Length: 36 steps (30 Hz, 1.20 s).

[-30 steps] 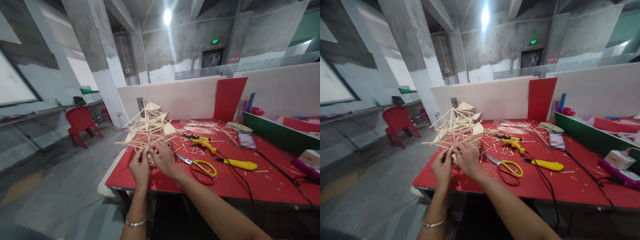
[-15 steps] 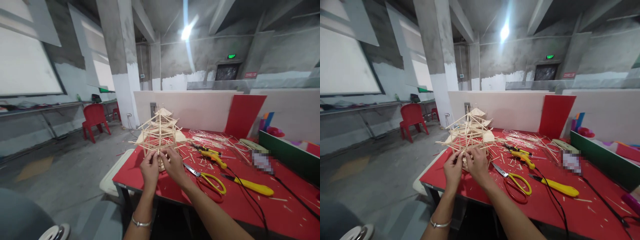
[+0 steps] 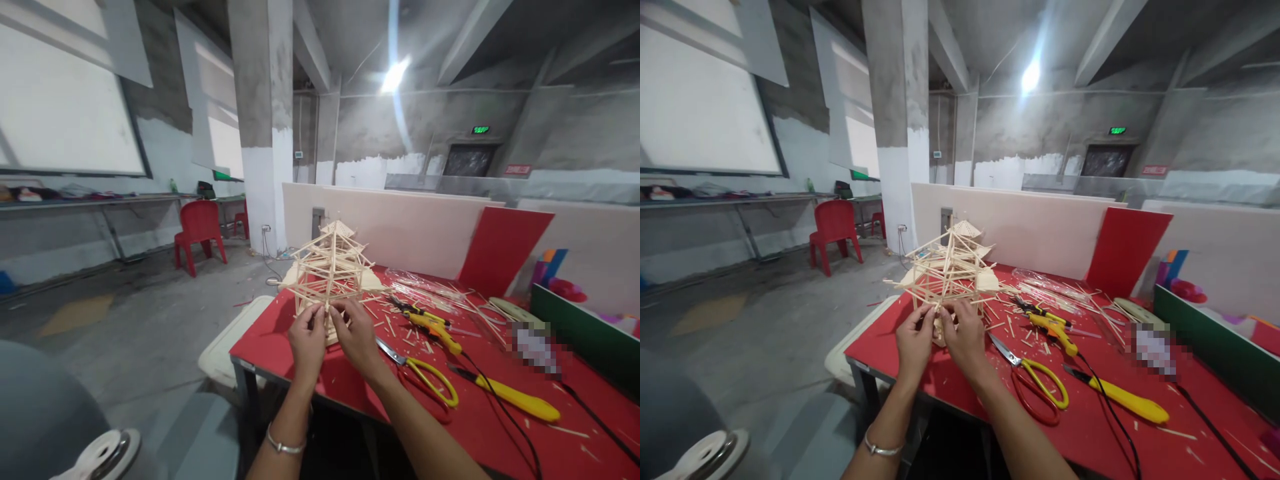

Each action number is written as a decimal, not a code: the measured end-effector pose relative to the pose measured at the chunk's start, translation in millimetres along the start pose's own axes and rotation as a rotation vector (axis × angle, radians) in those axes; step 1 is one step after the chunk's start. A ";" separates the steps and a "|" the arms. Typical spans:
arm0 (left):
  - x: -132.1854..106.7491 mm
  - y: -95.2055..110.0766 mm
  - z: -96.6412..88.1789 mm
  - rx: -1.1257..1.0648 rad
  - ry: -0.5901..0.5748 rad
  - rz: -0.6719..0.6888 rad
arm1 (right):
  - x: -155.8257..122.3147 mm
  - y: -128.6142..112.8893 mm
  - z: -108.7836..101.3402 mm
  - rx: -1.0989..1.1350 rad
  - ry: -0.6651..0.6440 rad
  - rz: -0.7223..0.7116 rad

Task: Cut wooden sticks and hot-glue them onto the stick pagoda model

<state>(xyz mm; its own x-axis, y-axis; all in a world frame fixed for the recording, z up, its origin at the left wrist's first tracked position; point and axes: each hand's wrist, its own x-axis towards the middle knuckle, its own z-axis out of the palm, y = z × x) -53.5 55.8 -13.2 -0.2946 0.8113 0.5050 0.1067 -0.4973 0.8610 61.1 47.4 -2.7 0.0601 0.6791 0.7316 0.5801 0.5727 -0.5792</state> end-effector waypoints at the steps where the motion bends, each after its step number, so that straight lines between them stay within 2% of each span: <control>1: -0.3 0.0 -0.1 -0.001 0.000 0.001 | -0.1 0.4 0.1 0.002 0.000 -0.001; 23: -1.4 -7.0 3.4 -0.048 -0.010 0.019 | -0.9 2.6 1.8 -0.021 -0.013 -0.012; 36: -1.4 -2.8 3.8 -0.037 0.000 0.015 | -1.8 1.4 1.6 -0.017 -0.021 -0.004</control>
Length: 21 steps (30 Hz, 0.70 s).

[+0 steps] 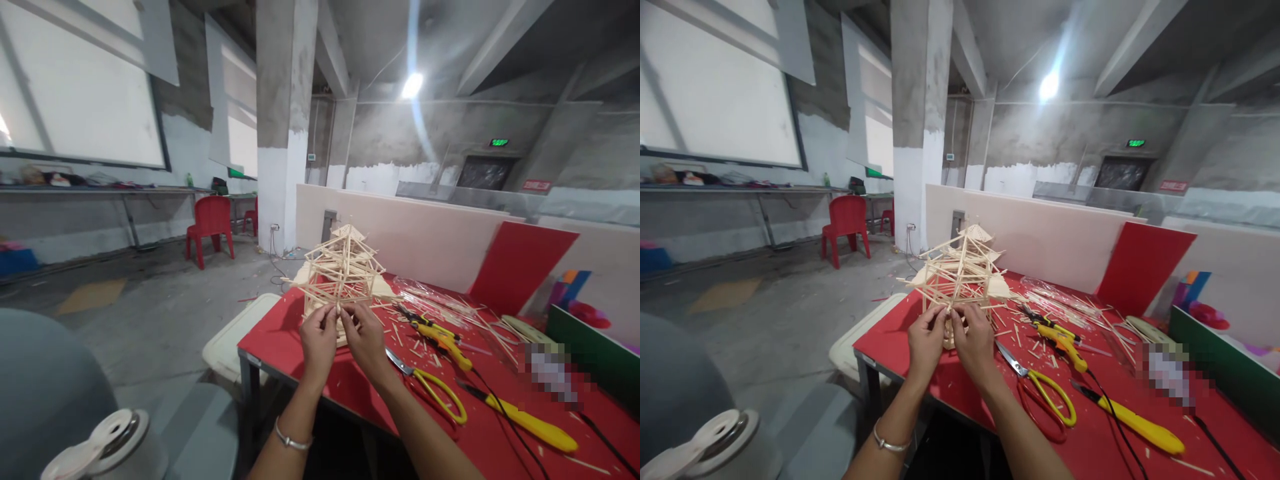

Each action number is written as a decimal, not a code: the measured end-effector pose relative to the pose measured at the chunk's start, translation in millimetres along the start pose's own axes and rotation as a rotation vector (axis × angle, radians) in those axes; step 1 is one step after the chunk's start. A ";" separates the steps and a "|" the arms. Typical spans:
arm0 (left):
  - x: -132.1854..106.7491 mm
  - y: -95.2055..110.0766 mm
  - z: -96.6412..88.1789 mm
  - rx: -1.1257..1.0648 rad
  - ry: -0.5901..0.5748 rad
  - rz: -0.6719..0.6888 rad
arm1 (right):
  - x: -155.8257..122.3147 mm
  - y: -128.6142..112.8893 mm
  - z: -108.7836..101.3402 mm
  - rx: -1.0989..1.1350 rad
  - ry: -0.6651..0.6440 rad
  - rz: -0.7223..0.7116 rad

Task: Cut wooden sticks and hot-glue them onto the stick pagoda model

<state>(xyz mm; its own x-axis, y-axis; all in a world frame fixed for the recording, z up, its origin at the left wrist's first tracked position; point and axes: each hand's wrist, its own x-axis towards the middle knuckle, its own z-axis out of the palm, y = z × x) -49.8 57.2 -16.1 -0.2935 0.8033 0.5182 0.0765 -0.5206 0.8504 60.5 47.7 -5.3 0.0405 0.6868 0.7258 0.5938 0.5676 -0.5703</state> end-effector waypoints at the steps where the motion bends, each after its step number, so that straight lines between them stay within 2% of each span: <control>1: -0.3 0.6 -0.2 0.000 0.000 0.000 | -0.3 0.1 -0.1 0.000 0.000 0.000; 21: -6.7 5.1 -1.9 -0.049 -0.014 -0.058 | -10.3 4.9 -4.1 0.007 -0.003 0.045</control>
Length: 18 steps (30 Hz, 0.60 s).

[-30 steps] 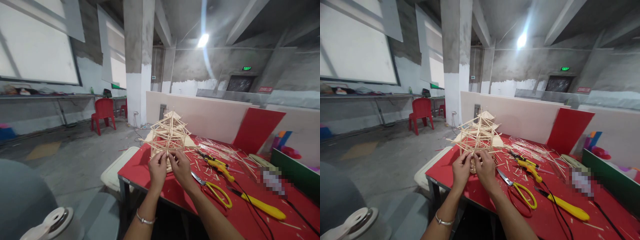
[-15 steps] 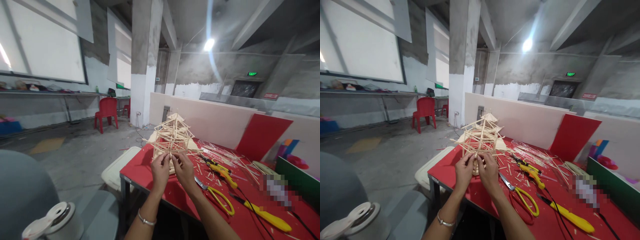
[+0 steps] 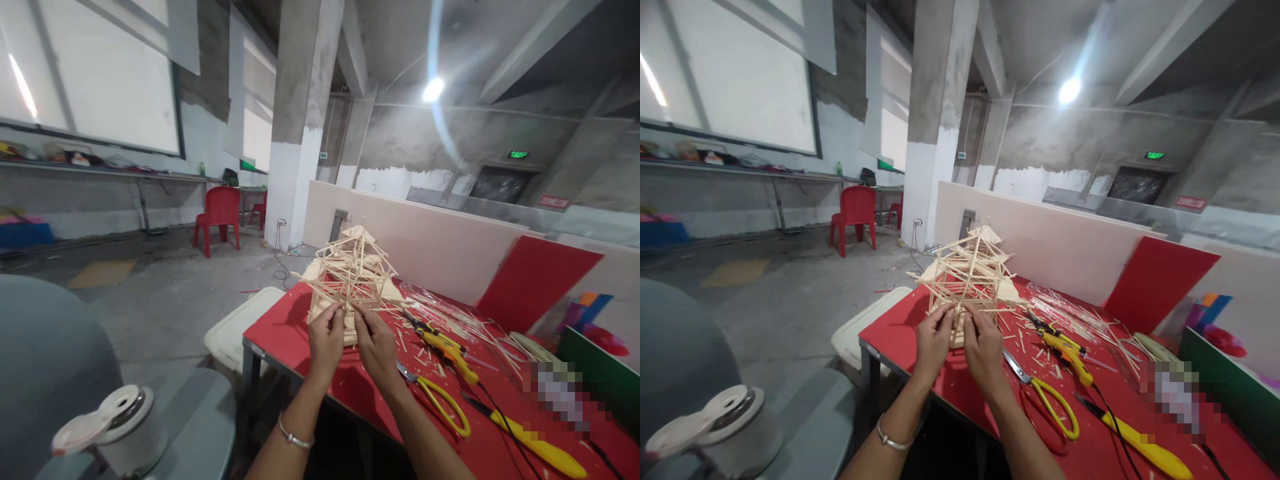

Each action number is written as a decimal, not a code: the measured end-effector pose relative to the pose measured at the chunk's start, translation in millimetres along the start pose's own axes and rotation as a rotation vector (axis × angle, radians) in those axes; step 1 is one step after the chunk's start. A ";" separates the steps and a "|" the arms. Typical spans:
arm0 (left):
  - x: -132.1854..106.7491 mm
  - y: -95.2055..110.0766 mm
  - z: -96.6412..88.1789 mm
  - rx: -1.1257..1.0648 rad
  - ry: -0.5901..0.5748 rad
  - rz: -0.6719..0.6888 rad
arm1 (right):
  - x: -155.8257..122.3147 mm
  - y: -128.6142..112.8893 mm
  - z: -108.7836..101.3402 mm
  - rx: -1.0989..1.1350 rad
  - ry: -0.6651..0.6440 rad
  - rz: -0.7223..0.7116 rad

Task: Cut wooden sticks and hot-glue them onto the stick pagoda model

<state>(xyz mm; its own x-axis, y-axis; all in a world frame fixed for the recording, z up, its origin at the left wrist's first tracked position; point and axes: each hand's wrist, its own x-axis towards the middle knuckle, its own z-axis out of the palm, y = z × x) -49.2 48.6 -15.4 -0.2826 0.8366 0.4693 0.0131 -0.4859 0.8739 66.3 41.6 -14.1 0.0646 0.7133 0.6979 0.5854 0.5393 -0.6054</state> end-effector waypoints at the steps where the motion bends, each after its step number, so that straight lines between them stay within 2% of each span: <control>1: -0.6 0.0 0.4 -0.004 0.000 -0.003 | -0.6 0.2 -0.4 0.000 -0.005 0.002; 9: -4.1 -2.3 1.4 -0.016 0.007 0.024 | -1.3 0.9 -0.4 -0.008 -0.045 0.015; 18: -1.8 -4.6 1.7 -0.003 -0.038 0.035 | 2.2 0.2 0.5 0.001 -0.070 0.012</control>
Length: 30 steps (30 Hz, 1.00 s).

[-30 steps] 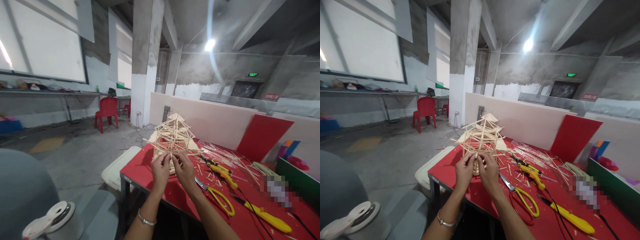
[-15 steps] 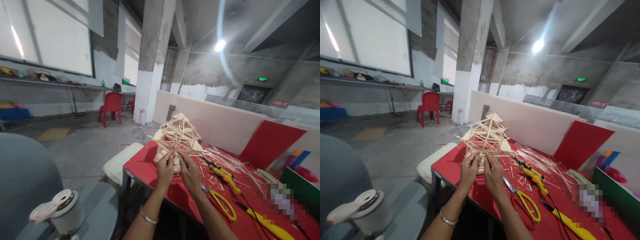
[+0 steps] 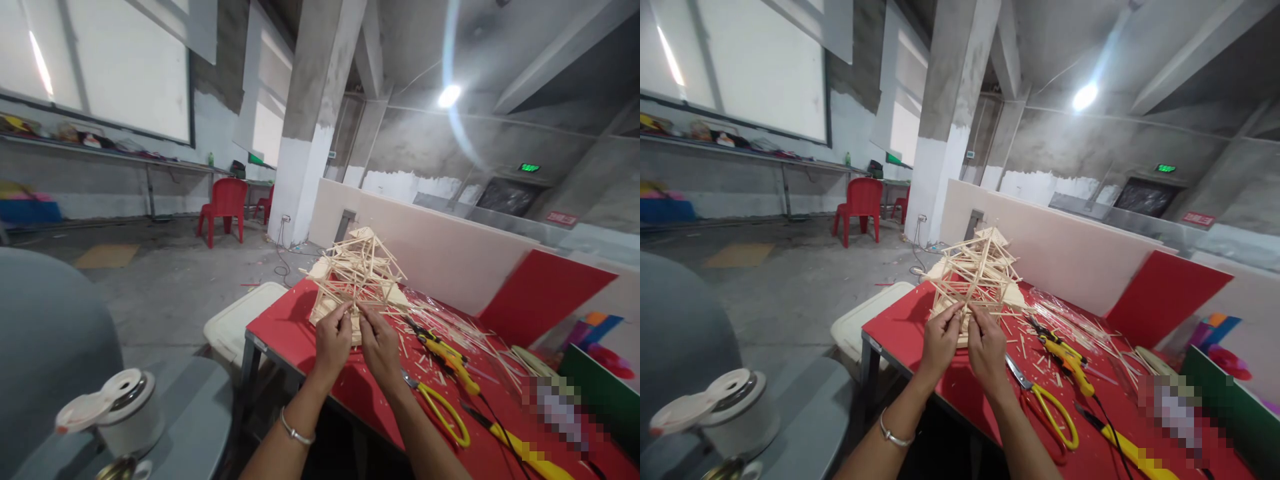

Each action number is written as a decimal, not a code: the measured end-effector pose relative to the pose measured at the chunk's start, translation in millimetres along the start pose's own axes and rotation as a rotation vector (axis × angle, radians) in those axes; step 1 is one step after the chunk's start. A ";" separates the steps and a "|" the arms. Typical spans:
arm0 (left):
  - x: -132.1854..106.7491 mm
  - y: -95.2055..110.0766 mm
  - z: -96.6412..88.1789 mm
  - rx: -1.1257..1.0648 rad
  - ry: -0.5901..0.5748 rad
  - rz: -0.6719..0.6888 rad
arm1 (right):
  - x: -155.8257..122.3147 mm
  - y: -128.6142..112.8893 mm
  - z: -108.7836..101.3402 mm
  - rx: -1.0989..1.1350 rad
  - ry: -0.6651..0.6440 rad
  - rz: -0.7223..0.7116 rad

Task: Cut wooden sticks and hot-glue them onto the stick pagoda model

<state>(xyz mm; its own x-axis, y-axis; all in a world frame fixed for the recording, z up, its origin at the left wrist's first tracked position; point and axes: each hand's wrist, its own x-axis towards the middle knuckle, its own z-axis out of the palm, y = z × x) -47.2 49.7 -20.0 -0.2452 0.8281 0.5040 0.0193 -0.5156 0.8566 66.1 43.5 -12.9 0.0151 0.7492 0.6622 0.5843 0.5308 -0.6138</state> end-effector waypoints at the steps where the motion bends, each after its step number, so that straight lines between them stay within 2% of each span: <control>1: -0.1 -0.5 0.0 0.001 -0.005 0.000 | 0.1 -0.1 -0.1 0.001 0.000 0.000; 10: 1.1 -0.2 0.3 -0.006 0.011 -0.018 | 0.6 0.4 -0.4 0.022 0.031 0.012; 15: -7.3 -2.3 -4.2 -0.031 0.138 -0.072 | -11.5 0.8 -5.0 0.041 0.120 0.057; 18: -25.5 -14.8 -4.2 -0.055 0.219 -0.128 | -34.0 3.4 -2.6 0.048 0.186 0.104; 23: -54.5 -45.7 7.9 -0.099 0.241 -0.189 | -66.4 17.6 16.2 0.094 0.098 0.187; 26: -56.6 -57.1 13.0 -0.136 0.240 -0.237 | -68.3 28.5 23.5 0.118 0.077 0.285; 30: -50.6 -60.4 7.6 -0.225 0.219 -0.334 | -64.7 39.6 22.0 0.130 0.119 0.413</control>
<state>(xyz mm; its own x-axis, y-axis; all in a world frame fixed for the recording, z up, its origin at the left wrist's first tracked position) -28.5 40.7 -96.4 -0.4018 0.9036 0.1487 -0.3003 -0.2834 0.9108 70.5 24.7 -89.5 0.3234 0.8621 0.3901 0.4028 0.2476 -0.8811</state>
